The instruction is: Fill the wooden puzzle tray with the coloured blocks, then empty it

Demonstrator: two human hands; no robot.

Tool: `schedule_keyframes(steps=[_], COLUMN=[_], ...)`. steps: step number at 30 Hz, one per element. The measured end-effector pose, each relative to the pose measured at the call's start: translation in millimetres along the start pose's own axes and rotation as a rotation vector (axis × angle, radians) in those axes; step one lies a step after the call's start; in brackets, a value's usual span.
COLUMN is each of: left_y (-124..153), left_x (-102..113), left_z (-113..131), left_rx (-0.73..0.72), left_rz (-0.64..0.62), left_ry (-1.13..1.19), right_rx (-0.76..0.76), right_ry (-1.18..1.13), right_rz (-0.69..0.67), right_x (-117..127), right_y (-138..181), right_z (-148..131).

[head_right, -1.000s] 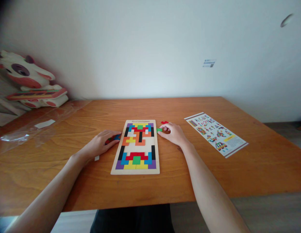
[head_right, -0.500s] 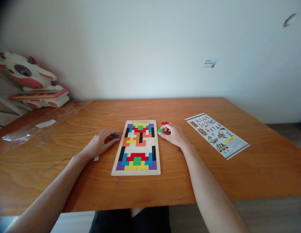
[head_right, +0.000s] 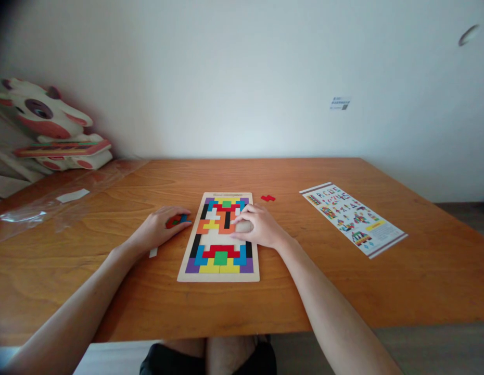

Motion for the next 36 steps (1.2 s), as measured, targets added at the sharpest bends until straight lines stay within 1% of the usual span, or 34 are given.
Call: schedule_keyframes(steps=[3, 5, 6, 8, 10, 11, 14, 16, 18, 20, 22, 24, 27, 29, 31, 33, 34, 36], left_y=[0, 0, 0, 0, 0, 0, 0, -1, -3, -8, -18, -33, -58, -72, -78, -77, -74, -68], left_x=[0, 0, 0, 0, 2, 3, 5, 5, 5, 3, -1, -6, -15, -22, -28, -34, -36, -39], left_z=[0, 1, 1, 1, 2, 2, 2, 0, -1, 1, 7, 18, 39, 50, 59, 64, 66, 69], left_rx=[0.015, 0.036, 0.050, 0.075, 0.091, 0.087, 0.026, -0.003, 0.014, 0.065, 0.147, 0.275, 0.347, 0.361, 0.326, 0.263, 0.222, 0.126], left_rz=[0.015, 0.022, 0.028, 0.044, 0.063, 0.070, 0.088, 0.142, 0.222, 0.283, 0.322, 0.375, 0.481, 0.481, 0.448, 0.412, 0.404, 0.408], left_ry=[0.018, 0.027, 0.031, 0.043, 0.059, 0.064, 0.023, -0.075, -0.168, -0.168, -0.037, 0.200, 0.635, 0.826, 0.906, 0.905, 0.877, 0.787], right_rx=[-0.017, -0.042, -0.063, -0.125, -0.205, -0.239, -0.312, -0.360, -0.408, -0.451, -0.483, -0.503, -0.507, -0.505, -0.499, -0.480, -0.465, -0.415], right_ry=[-0.029, -0.092, -0.126, -0.171, -0.167, -0.157, -0.120, -0.114, -0.126, -0.141, -0.150, -0.164, -0.193, -0.218, -0.245, -0.280, -0.300, -0.362], right_rz=[0.022, 0.054, 0.089, 0.213, 0.347, 0.384, 0.380, 0.374, 0.398, 0.437, 0.473, 0.495, 0.517, 0.549, 0.586, 0.599, 0.590, 0.521], right_x=[-1, 0, 1, 3, 6, 7, 9, 10, 11, 10, 10, 8, 8, 9, 10, 11, 11, 10], right_y=[0, -2, -3, -5, -6, -6, -5, -5, -6, -8, -12, -18, -25, -27, -26, -22, -20, -17], right_z=[-1, 0, 2, 10, 23, 31, 50, 58, 63, 67, 71, 76, 81, 81, 78, 70, 65, 52])
Point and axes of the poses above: each hand's wrist, its own y-axis away from the middle knuckle, its own x-axis out of the back of the hand, z = x × y, the point moved 1 cm from there along -y, towards the middle knuckle, and after that the axes turned 12 degrees about -x, right-handed, at the moved point
